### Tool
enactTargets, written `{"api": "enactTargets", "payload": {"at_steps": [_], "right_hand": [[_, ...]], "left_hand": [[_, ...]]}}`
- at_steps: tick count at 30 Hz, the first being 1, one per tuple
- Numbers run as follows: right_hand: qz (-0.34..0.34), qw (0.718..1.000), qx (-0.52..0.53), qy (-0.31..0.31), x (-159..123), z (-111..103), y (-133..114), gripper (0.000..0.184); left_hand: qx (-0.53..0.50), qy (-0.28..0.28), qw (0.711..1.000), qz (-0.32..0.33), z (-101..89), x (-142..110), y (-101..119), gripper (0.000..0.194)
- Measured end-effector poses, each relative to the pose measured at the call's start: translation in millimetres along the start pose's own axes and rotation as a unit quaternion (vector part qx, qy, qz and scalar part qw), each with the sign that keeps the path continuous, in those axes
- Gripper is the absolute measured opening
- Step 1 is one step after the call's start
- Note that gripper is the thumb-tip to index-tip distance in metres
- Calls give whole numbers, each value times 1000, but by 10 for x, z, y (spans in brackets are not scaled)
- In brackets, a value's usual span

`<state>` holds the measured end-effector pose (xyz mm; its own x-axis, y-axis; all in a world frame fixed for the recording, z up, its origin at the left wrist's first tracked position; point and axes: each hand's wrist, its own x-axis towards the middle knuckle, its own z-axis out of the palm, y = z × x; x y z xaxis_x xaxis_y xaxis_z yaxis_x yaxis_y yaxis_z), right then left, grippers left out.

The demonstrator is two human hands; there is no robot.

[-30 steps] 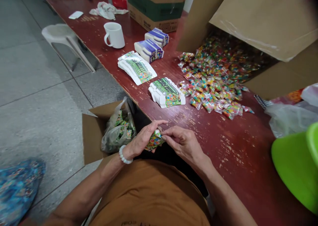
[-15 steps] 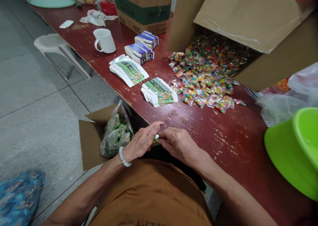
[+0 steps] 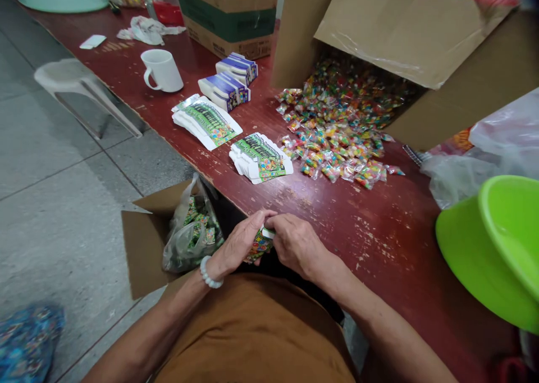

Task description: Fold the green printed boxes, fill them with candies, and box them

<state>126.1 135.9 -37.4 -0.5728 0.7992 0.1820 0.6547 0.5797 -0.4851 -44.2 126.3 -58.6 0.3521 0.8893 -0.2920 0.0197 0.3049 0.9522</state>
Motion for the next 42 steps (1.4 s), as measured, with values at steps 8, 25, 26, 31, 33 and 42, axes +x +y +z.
{"api": "enactTargets", "payload": {"at_steps": [8, 25, 26, 31, 33, 42], "right_hand": [[91, 957, 271, 50, -18, -100, -75, 18], [329, 727, 601, 28, -13, 49, 31, 35], [328, 727, 602, 26, -14, 43, 34, 36], [232, 744, 625, 41, -33, -15, 28, 28], [208, 756, 619, 37, -40, -19, 25, 29], [232, 779, 571, 114, 12, 112, -8, 20]], "left_hand": [[-172, 14, 984, -50, 123, 33, -2, 57], [-240, -28, 969, -42, 146, -22, 31, 59], [-240, -29, 969, -43, 144, -22, 30, 59], [-258, -10, 966, -35, 136, -28, 56, 57], [-263, -9, 964, -33, 135, -31, 75, 54], [-254, -6, 967, 7, 127, -15, 124, 50]]}}
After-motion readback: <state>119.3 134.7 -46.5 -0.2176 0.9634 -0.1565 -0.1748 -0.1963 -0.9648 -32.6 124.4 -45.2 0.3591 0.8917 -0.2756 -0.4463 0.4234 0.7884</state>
